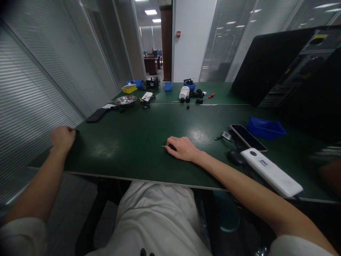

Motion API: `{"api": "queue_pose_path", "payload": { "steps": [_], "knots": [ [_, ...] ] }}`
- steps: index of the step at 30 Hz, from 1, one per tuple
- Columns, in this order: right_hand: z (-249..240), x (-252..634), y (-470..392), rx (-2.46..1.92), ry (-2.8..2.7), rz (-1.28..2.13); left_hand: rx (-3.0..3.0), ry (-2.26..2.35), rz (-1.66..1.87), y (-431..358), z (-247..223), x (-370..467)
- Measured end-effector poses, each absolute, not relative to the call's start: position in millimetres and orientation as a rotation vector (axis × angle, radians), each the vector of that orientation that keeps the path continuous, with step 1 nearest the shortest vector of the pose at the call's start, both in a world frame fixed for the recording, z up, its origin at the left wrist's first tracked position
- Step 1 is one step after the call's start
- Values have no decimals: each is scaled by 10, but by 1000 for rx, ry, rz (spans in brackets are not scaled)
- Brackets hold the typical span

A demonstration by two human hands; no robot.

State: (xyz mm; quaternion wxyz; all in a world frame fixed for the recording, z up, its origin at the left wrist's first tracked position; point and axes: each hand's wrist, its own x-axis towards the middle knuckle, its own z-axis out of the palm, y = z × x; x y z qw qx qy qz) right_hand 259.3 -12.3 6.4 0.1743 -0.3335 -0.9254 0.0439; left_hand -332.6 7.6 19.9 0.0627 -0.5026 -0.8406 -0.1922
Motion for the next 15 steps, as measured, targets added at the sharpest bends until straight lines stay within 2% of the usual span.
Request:
{"api": "queue_pose_path", "payload": {
  "steps": [4,8,11,15],
  "knots": [
    [60,2584,-124,-949,-2620,126,-1421,-2535,-518,120,184,-3397],
    [57,2576,-127,-959,-2609,143,-1697,-2528,-693,249,189,-3155],
    [59,2575,-132,-966,-2605,145,-2072,-2403,-867,338,182,-2550],
    [66,2581,-139,-989,-2596,131,-2713,-1995,-1043,277,103,-1339]
  ]
}}
